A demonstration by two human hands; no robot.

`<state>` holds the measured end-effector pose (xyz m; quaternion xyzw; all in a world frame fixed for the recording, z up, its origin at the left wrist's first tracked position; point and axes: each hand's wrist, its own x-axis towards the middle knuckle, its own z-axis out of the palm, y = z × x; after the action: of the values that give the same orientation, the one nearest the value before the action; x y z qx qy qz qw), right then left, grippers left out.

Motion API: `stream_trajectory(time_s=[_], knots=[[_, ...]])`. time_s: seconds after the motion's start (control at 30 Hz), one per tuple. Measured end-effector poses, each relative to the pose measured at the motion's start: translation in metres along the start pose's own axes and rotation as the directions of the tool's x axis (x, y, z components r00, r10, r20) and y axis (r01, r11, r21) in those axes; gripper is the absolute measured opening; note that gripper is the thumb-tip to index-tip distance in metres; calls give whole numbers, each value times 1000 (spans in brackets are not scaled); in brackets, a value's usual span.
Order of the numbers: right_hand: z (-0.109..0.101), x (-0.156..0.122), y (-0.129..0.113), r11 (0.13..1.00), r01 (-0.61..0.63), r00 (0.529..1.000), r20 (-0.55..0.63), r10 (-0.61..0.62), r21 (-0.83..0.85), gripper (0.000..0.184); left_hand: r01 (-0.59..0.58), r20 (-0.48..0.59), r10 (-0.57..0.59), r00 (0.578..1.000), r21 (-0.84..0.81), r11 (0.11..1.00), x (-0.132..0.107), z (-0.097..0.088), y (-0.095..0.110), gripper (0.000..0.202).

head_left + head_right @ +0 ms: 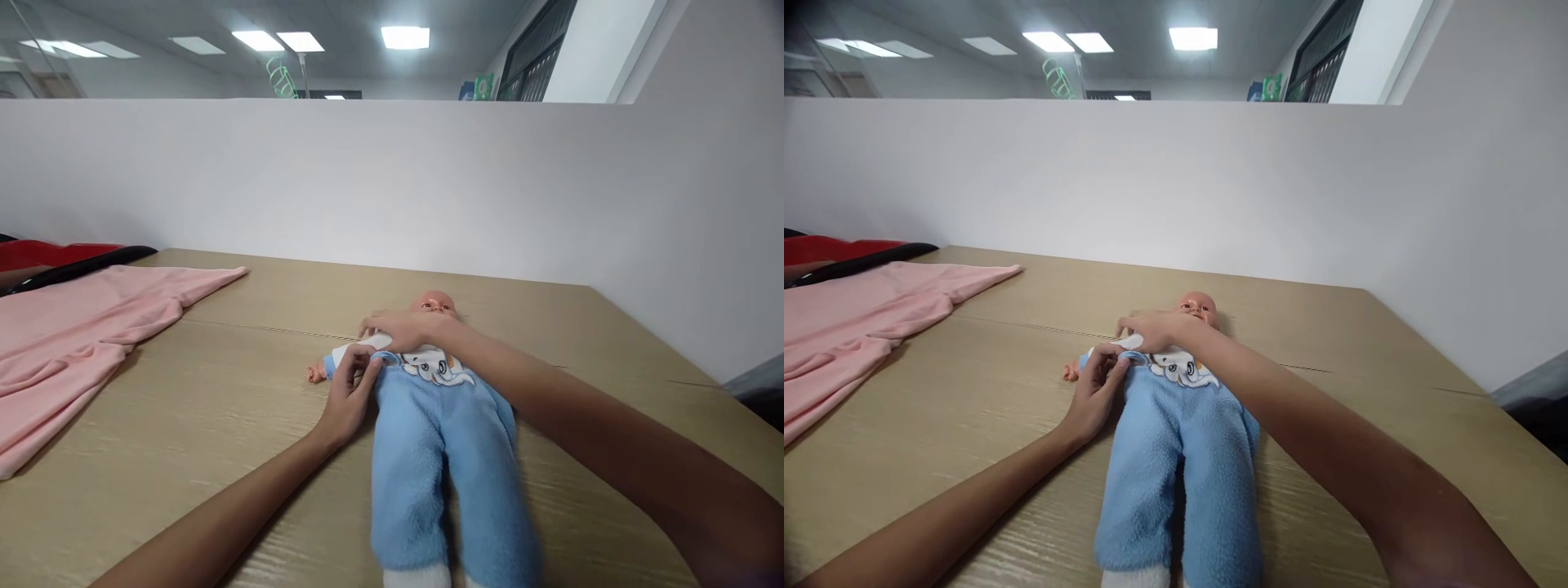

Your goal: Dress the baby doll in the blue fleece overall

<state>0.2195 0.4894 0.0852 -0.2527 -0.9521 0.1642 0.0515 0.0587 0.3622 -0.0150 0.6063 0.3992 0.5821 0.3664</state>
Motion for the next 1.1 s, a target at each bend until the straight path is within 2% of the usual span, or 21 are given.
stream_trajectory(time_s=[0.07, 0.13, 0.23, 0.3, 0.37, 0.43, 0.57, 0.63, 0.67, 0.73, 0.8, 0.87, 0.97, 1.1], knots=[[7, 19, 5, 999, 46, 994, 101, -47, 17, 44, 5, -3, -5, 1000, 4, 1000, 1, 1, 2, 21], [14, 28, 5, 997, 65, 989, 133, -69, 29, 34, 4, -5, -4, 1000, 16, 1000, 2, 1, 4, 22], [19, 25, 0, 997, 51, 997, 62, -55, 53, 23, 0, -11, 1, 1000, 38, 999, 1, 1, 7, 22], [17, 16, -2, 995, 27, 999, -44, -22, 99, 27, -25, -29, 27, 999, 48, 999, -2, 0, 7, 21], [12, 5, 0, 984, 13, 990, -143, 12, 176, 36, -78, -53, 81, 995, 60, 995, -5, -2, 4, 19], [6, -4, 6, 965, 16, 981, -193, 36, 262, 45, -157, -62, 163, 985, 92, 983, -9, -4, 1, 15], [0, -14, 17, 922, 30, 987, -155, 33, 385, 53, -369, -71, 388, 919, 199, 908, -12, -5, -5, 6], [2, -16, 17, 908, 27, 991, -133, 32, 419, 56, -423, -114, 448, 887, 187, 886, -11, -3, -5, 9], [3, -17, 16, 903, 24, 991, -131, 36, 430, 57, -426, -138, 445, 885, 147, 893, -11, -1, -5, 10], [6, -19, 12, 898, 16, 989, -138, 51, 440, 55, -375, -178, 372, 911, 18, 927, -8, 3, -3, 11], [7, -25, 5, 899, 12, 986, -154, 62, 437, 49, -244, -212, 219, 953, -100, 965, -5, 6, -1, 14], [8, -35, -3, 904, 27, 981, -185, 58, 427, 43, -94, -232, 53, 971, -172, 980, -2, 8, 1, 19], [9, -55, -18, 898, 10, 967, -234, 104, 439, 32, 20, -220, -72, 973, -232, 973, 3, 8, 1, 24], [14, -79, -37, 907, -186, 910, -282, 304, 377, 35, 87, -223, -159, 962, -300, 950, 9, 8, -10, 28]])
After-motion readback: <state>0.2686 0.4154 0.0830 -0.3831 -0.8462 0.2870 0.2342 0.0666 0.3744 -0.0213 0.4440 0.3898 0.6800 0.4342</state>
